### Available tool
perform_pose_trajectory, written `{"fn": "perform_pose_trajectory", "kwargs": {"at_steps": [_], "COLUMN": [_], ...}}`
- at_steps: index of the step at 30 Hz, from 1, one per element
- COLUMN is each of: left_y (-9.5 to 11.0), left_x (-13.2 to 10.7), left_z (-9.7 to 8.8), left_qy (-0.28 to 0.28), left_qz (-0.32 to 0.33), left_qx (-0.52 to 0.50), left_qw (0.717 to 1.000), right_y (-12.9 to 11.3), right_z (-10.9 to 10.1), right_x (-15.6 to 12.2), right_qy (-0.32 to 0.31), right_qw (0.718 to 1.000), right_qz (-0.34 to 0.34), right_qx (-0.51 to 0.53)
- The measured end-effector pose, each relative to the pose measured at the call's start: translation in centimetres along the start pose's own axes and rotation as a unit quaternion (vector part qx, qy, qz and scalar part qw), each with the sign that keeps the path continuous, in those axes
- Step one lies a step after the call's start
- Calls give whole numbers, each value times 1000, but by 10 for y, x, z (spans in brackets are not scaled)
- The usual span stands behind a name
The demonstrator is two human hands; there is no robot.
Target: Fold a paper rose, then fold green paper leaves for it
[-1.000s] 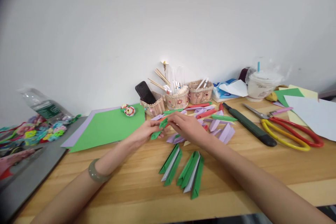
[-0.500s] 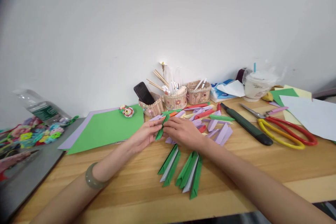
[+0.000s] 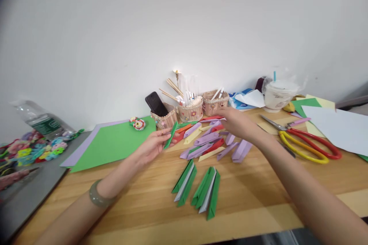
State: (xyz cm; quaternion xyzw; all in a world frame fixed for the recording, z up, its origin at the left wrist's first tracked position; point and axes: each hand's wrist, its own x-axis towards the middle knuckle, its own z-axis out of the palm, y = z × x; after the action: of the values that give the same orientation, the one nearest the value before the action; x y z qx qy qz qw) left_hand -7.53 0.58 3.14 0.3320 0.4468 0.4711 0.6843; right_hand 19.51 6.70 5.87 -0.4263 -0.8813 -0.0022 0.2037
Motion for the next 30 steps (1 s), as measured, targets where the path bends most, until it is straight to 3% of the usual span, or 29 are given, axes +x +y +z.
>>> {"fn": "perform_pose_trajectory", "kwargs": {"at_steps": [4, 7, 12, 16, 19, 26, 30], "left_y": [7, 12, 20, 22, 21, 23, 26], "left_x": [-1, -1, -1, 0, 0, 0, 1], "left_z": [-2, -5, -10, -11, -12, -13, -16], "left_qy": [-4, -14, -26, -23, -14, -14, -16], "left_qz": [11, 30, 56, 61, 63, 52, 48], "left_qx": [-2, -1, -6, -10, -14, -18, -18], "left_qw": [1000, 999, 998, 998, 998, 998, 999], "right_y": [19, 17, 18, 19, 11, -29, -44], "right_z": [6, 20, 24, 19, 22, 48, 54], "right_x": [-5, -7, -7, -1, 7, 21, 25], "right_qy": [-97, -121, -75, -22, -11, -60, -79], "right_qw": [995, 992, 991, 991, 994, 990, 987], "right_qz": [-23, -7, 60, 66, 22, -122, -135], "right_qx": [2, -23, -96, -117, -105, -45, -36]}}
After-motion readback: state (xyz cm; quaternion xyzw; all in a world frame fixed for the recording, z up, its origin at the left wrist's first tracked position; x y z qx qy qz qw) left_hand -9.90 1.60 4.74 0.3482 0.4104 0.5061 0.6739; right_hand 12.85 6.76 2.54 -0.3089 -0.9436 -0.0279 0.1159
